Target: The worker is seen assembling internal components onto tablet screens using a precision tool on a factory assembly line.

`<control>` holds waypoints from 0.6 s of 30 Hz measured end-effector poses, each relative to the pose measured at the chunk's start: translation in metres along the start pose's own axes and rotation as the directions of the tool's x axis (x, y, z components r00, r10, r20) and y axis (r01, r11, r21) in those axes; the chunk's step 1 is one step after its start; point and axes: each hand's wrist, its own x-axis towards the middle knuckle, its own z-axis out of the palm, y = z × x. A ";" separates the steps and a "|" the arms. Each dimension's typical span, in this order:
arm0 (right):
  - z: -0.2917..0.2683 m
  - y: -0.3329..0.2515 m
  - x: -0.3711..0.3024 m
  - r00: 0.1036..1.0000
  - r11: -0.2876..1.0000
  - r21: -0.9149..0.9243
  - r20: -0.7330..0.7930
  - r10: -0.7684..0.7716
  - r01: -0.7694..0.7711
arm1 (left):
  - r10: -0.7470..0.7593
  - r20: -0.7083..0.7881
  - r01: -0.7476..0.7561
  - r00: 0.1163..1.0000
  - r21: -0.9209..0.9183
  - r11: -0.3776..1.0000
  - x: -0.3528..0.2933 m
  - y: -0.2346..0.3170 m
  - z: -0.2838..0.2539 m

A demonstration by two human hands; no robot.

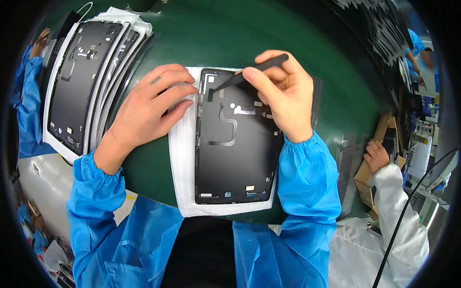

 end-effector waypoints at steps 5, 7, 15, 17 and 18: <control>0.009 0.005 0.017 1.000 1.000 0.020 -0.024 0.011 -0.011 | -0.038 0.030 0.038 0.999 -0.001 0.999 0.002 -0.003 0.000; 0.010 0.006 0.018 0.999 1.000 -0.023 -0.036 0.007 -0.008 | -0.043 0.038 0.043 0.998 0.013 0.999 0.004 -0.004 -0.003; 0.005 0.014 0.018 0.992 0.995 0.082 -0.122 -0.042 0.052 | -0.025 0.148 0.027 0.989 -0.010 1.000 0.006 0.008 -0.007; 0.003 0.014 0.019 0.991 0.995 0.089 -0.125 -0.040 0.052 | -0.006 0.188 0.011 0.982 -0.026 1.000 0.007 0.011 -0.008; 0.002 0.014 0.019 0.992 0.995 0.084 -0.113 -0.046 0.056 | 0.006 0.210 0.003 0.978 -0.041 0.999 0.008 0.012 -0.008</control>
